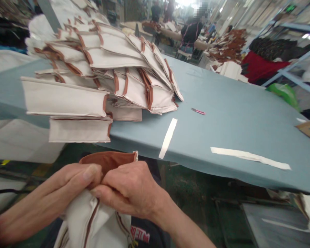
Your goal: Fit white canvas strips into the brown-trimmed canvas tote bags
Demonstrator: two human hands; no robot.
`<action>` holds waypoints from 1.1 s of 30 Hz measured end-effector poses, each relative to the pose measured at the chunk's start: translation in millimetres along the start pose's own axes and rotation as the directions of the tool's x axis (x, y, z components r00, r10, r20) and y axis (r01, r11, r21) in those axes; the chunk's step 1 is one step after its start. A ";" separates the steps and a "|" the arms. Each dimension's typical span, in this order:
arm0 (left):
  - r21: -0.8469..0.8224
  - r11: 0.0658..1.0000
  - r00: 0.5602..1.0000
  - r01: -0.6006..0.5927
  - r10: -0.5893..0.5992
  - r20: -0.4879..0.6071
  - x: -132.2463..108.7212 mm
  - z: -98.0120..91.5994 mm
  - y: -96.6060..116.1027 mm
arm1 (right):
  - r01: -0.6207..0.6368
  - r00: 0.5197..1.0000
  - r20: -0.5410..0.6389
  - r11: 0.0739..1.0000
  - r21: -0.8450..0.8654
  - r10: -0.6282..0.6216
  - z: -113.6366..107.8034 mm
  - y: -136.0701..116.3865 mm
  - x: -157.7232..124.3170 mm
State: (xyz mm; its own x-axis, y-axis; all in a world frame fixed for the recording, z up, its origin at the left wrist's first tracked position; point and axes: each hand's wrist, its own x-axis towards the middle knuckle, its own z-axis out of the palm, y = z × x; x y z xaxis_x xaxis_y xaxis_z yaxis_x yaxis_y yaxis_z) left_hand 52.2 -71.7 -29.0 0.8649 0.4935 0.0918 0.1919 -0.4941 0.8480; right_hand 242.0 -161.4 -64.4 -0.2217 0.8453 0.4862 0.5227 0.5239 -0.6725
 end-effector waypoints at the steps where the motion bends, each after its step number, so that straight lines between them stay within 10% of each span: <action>1: -0.055 0.997 0.999 0.045 -0.044 0.021 2.1 3.0 0.8 | 0.018 1.000 -0.024 1.000 -0.019 -0.018 1.1 1.6 -0.5; 13: -0.306 0.948 0.995 0.086 -0.066 0.073 -1.4 14.5 -22.4 | -0.169 0.984 -0.007 0.944 0.284 0.178 -0.6 1.5 -6.1; 21: -0.362 0.923 0.988 0.128 -0.089 0.123 -1.7 15.7 -36.2 | -0.149 0.989 0.017 0.984 0.101 0.148 -1.1 -4.4 -8.7; 33: 0.194 0.976 0.995 -0.098 0.095 0.025 -50.6 8.4 -17.2 | 0.060 0.997 0.057 0.979 -0.197 -0.050 7.7 -37.1 -12.5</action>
State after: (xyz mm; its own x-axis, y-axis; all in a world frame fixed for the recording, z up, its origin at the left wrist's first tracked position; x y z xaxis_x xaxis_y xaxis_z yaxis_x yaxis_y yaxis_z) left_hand 9.0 -94.2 -52.6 0.8904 0.4265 0.1590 0.1924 -0.6692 0.7177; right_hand 219.1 -190.5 -49.8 -0.2945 0.8226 0.4864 0.6603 0.5431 -0.5187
